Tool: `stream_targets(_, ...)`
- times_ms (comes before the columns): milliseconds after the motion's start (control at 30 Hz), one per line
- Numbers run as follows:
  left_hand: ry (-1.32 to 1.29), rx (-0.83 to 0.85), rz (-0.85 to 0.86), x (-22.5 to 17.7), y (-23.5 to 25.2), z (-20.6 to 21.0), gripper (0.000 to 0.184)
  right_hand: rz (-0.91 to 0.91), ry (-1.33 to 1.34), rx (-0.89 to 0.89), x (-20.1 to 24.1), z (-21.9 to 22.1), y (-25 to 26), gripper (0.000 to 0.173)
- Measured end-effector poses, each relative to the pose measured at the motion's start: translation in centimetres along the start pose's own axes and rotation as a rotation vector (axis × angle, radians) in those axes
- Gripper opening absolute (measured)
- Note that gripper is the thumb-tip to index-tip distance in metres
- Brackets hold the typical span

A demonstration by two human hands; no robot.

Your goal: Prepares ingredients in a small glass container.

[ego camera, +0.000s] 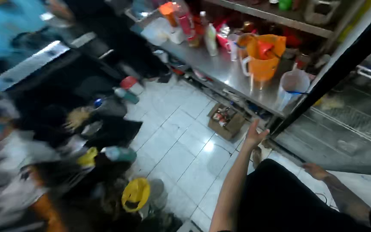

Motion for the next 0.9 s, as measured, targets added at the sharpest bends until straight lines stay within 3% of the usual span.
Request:
stream_targets(167,-0.071,0.095,-0.009,-4.4,9.5,3.2,0.075,-0.009,0.038,-0.057,6.7,-5.4,4.4,0.037)
stream_targets(267,-0.113,0.177,-0.03,-5.9,13.7,6.0,0.072,-0.002,0.151,-0.14,8.1,-7.1,5.3,0.037)
stream_targets(367,-0.053,0.254,-0.016,-6.6,17.4,9.3,0.064,0.042,0.238,-0.177,8.0,-6.6,4.6,0.038)
stream_targets(500,-0.059,0.318,0.045,-6.5,18.0,10.6,0.046,0.118,0.374,-0.24,7.7,-3.7,2.7,0.039)
stream_targets(700,-0.081,0.504,0.097,-2.7,16.1,5.1,0.041,-0.011,0.754,-0.494,16.2,-1.9,0.5,0.035)
stream_targets(900,-0.102,0.667,0.086,0.2,14.6,-5.0,0.036,-0.163,0.915,-0.779,28.5,-6.4,0.7,0.028)
Point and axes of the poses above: each hand's wrist, its own y-axis towards the middle knuckle, its own z-axis out of the palm, x = y × z, the point moved 9 cm from there along y, towards the middle knuckle, and after that the axes turned 2 degrees about -z, right-handed, at the moved point
